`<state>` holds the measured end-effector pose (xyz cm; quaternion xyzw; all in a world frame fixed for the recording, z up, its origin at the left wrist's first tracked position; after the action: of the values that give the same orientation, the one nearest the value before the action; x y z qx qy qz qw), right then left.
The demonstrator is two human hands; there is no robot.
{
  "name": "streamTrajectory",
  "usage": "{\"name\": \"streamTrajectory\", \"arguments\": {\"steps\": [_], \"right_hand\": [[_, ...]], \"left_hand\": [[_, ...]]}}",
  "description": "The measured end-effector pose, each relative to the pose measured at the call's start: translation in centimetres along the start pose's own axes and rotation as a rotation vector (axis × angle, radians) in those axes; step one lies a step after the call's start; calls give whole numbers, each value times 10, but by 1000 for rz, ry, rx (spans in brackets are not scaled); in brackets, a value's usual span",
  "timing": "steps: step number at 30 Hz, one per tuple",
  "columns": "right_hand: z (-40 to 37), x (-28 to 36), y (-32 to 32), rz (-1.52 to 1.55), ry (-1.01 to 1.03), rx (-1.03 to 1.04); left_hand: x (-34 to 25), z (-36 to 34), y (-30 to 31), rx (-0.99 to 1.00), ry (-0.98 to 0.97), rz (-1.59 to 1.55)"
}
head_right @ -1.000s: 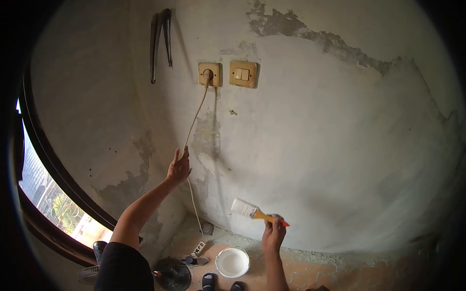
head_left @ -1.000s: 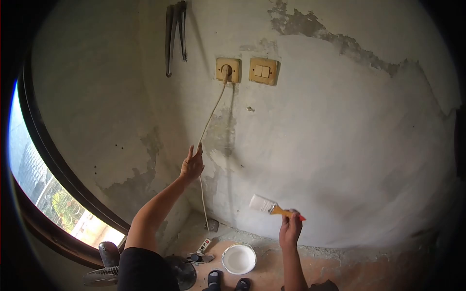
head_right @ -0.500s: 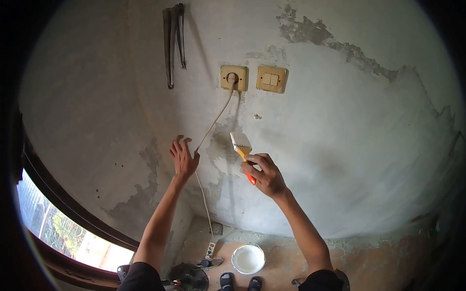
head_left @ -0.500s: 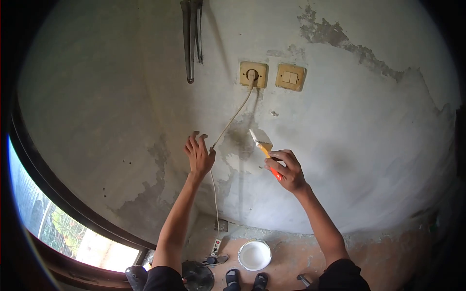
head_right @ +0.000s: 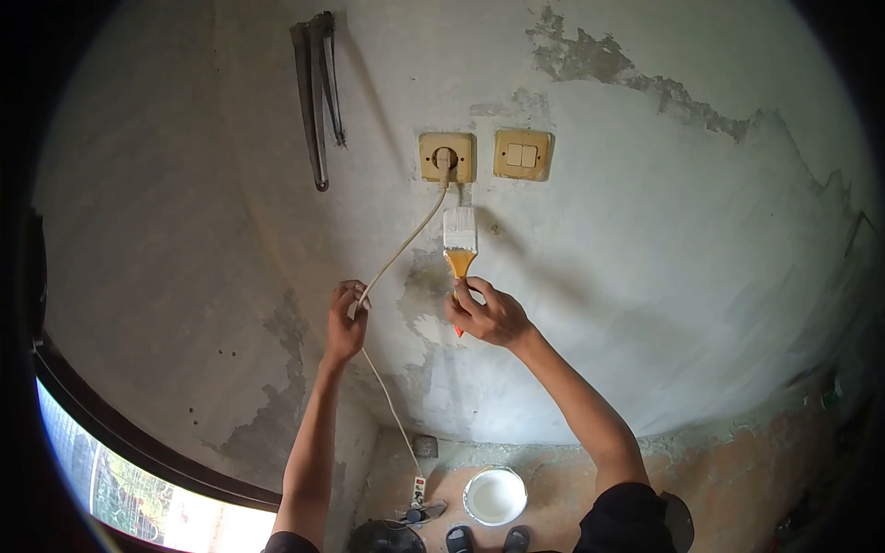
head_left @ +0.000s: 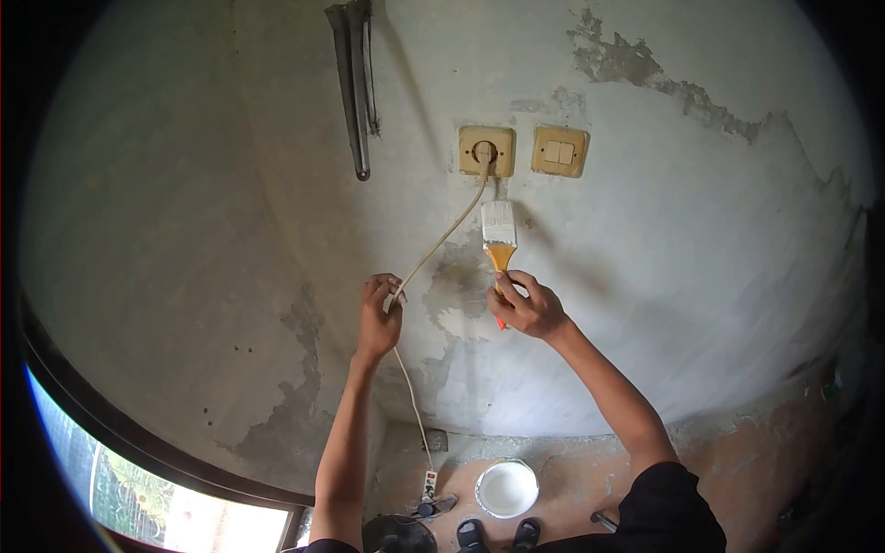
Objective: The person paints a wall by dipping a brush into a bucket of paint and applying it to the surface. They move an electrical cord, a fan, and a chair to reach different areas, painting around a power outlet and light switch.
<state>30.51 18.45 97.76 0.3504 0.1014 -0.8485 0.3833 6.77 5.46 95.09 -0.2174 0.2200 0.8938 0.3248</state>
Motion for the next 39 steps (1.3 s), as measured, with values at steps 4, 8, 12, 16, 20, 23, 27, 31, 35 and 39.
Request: {"name": "streamTrajectory", "arguments": {"steps": [4,8,12,16,20,23,27,31,35,39], "right_hand": [[-4,1,-17,-36,-25,7],[-7,5,-29,-72,-47,-15],[-5,7,-38,-82,-78,-49],[-5,10,-44,-69,-81,-41],[-5,7,-45,-39,-73,-60],[-3,3,-41,-13,-94,-87],[-10,0,-43,-38,-66,-128],[-14,-6,-45,22,-30,-143],[-13,-9,-50,70,-4,-172],[-8,-10,-54,86,16,-161]], "left_hand": [[-5,1,1,-20,98,-209],[-8,-1,2,-11,176,-334],[-11,-1,3,-7,236,-377],[-11,-2,1,-4,171,-363],[-10,-5,-5,-22,199,-347],[-16,-4,-12,-51,223,-347],[-21,-7,-21,-74,214,-337],[-29,-13,-25,-66,320,-308],[-35,-16,-28,-98,368,-352],[-30,-18,-29,-94,385,-372]]}}
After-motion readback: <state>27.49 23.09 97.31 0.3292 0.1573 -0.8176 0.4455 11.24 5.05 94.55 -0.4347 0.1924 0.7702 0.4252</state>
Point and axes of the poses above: each hand's wrist, its own z-axis towards the middle knuckle, its own y-axis out of the back of the hand, x = y × z, the point moved 1 cm from there along z, towards the middle knuckle, and after that the axes turned 9 degrees about -z, right-handed, at the moved point
